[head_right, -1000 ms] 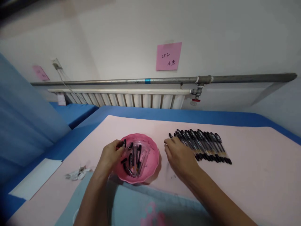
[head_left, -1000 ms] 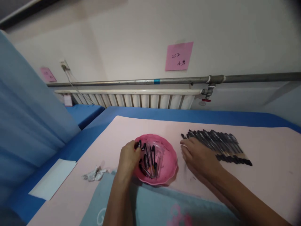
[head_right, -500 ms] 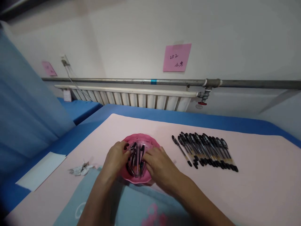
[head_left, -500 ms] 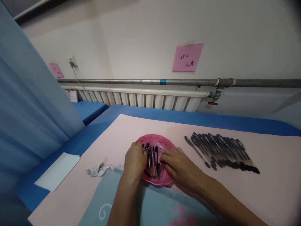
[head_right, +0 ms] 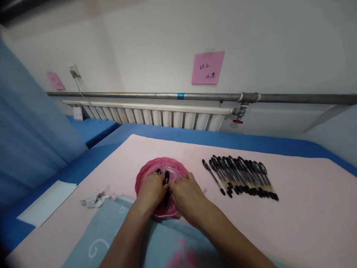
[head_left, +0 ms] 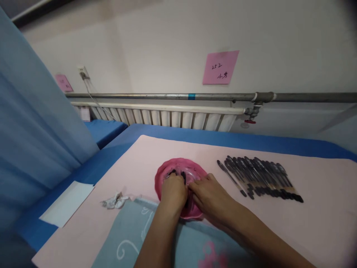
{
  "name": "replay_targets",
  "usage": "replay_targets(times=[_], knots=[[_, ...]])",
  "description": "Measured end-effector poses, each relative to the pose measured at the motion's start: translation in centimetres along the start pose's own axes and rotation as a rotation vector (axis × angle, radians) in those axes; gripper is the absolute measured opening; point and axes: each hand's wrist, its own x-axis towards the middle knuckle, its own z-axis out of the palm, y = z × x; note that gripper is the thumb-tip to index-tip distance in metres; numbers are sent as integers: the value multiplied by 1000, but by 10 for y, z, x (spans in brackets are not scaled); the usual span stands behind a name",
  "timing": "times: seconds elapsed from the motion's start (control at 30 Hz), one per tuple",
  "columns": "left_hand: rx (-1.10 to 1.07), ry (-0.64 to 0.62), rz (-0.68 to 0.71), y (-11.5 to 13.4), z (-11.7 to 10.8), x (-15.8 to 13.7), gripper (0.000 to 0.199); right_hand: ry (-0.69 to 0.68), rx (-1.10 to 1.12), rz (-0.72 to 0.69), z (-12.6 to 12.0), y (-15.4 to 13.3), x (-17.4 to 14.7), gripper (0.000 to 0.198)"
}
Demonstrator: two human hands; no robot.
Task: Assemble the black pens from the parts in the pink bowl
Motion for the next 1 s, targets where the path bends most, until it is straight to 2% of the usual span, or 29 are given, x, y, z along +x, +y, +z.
replay_targets(times=[0.13, 0.27, 0.47, 0.77, 0.9, 1.0], knots=[[-59, 67, -36, 1, 5, 3, 27, -45, -8, 18, -3, -3, 2, 22], [-90, 96, -76, -6, 4, 3, 21, -25, 28, 50, -3, -5, 3, 18], [-354, 277, -107, -29, -7, 2, 16, -3, 107, 104, -3, -8, 5, 18], [-968, 144, -127, -41, -4, 1, 18, -19, 139, 146, 4, -7, 12, 18], [-1117, 88, -120, -39, -8, -3, 17, 38, 201, 133, 9, -5, 11, 22], [-1164, 94, -145, -38, -12, -4, 16, 137, 338, 124, 11, -2, 12, 21]])
